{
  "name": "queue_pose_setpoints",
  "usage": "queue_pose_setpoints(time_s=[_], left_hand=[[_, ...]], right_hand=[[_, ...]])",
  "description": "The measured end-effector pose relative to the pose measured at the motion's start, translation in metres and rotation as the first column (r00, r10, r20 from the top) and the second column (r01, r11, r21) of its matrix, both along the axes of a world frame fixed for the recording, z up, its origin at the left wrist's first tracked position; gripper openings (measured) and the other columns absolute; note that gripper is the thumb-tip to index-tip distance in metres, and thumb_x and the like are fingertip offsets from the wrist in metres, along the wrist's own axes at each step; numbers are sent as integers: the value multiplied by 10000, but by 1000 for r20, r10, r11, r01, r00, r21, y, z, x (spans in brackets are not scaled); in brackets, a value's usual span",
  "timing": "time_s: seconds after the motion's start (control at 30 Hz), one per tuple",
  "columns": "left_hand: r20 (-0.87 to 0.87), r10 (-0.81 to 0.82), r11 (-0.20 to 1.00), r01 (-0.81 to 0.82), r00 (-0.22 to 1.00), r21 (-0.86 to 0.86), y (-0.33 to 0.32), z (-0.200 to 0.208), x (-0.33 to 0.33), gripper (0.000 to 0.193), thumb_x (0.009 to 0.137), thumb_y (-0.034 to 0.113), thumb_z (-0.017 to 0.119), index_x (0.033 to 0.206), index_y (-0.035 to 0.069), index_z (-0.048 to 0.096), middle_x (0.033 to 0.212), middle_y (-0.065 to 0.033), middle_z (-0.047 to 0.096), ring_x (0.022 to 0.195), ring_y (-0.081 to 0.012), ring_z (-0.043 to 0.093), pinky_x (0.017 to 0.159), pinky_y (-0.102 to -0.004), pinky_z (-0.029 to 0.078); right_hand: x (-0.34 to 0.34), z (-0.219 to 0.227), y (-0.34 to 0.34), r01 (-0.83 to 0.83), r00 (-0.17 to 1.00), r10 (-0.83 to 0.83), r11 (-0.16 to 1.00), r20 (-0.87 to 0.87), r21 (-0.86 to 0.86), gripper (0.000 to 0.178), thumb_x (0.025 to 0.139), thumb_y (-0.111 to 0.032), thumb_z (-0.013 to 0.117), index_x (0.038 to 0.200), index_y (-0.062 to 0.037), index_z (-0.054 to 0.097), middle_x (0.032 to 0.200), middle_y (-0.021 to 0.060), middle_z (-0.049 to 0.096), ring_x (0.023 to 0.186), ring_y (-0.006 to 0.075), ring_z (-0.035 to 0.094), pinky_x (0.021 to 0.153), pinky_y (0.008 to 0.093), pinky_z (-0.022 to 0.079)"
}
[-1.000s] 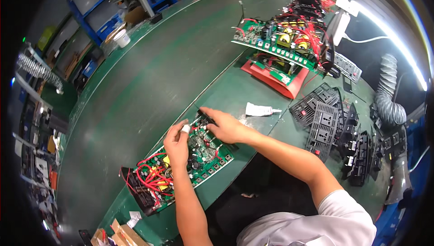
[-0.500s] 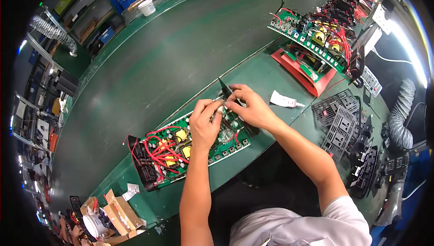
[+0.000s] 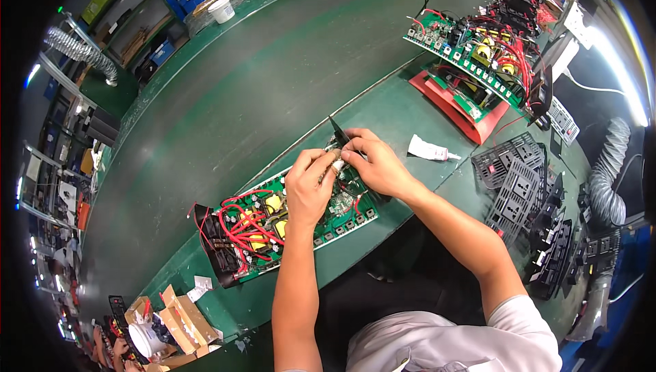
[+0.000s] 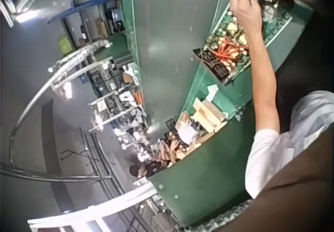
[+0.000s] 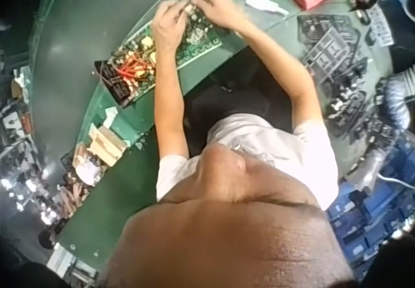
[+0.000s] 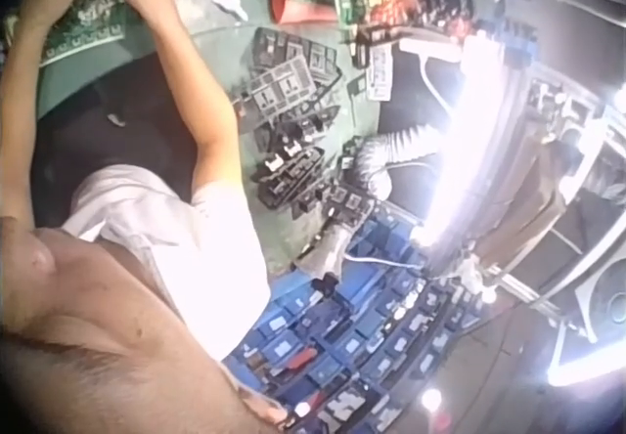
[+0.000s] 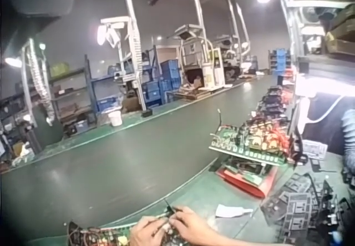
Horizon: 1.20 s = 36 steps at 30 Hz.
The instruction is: Applying sealant and assembling electronic components onto circuit boards at a factory workstation.
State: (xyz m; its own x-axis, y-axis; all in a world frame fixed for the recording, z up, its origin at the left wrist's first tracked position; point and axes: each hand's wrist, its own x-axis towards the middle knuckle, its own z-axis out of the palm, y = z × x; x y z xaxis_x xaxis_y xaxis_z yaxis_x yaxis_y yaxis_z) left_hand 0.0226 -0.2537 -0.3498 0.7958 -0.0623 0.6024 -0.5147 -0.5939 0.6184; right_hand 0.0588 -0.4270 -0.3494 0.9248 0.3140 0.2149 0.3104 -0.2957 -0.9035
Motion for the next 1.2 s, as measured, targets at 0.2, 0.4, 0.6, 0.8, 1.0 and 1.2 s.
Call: queue_pose_setpoints(time_s=[0.2,0.4,0.6,0.8,1.0,1.2], left_hand=[[-45,87,996,-86,995,21,8,-10,-2,223,808,62,735,1028,82,763,980,-115,704,885,-282,684,783,-370,563],[125,-40,992,54,991,-111,-22,-21,9,253,732,-1,744,979,43,715,955,-111,630,807,-307,663,695,-394,546],[170,83,991,-63,982,-115,-14,-29,9,151,723,82,770,860,69,707,879,-84,589,772,-294,624,661,-410,513],[240,109,978,-62,965,-197,-18,-39,20,112,684,5,702,789,38,682,857,-102,559,796,-301,567,655,-416,482],[156,76,974,-40,985,-225,-24,-45,21,52,719,26,680,764,8,660,922,-140,547,823,-318,582,675,-420,506],[179,61,970,-15,982,-244,-29,-38,17,77,733,38,684,804,11,674,925,-138,557,848,-322,597,699,-423,513]], right_hand=[[3,-7,9,-38,996,40,999,84,-25,182,921,-109,657,1059,-2,711,1359,238,583,1253,376,566,1029,408,467],[18,-38,-39,-16,1000,16,999,3,49,110,1003,-59,580,1056,26,624,1419,181,521,1190,231,589,983,353,498],[22,-45,-28,-35,992,46,995,-113,95,159,1034,-95,556,1105,40,599,1132,40,587,920,74,507,837,211,412],[21,-47,-33,-18,993,25,998,-115,62,405,1057,-119,530,1429,36,491,965,-1,538,891,77,508,818,204,406],[26,-55,-50,-24,998,21,999,-66,-34,410,1056,-111,519,1437,35,483,1014,15,554,969,93,519,897,217,407],[13,-38,-44,13,999,-16,998,-51,-64,385,1046,-99,521,1417,3,516,925,-8,549,861,69,513,797,210,414]])
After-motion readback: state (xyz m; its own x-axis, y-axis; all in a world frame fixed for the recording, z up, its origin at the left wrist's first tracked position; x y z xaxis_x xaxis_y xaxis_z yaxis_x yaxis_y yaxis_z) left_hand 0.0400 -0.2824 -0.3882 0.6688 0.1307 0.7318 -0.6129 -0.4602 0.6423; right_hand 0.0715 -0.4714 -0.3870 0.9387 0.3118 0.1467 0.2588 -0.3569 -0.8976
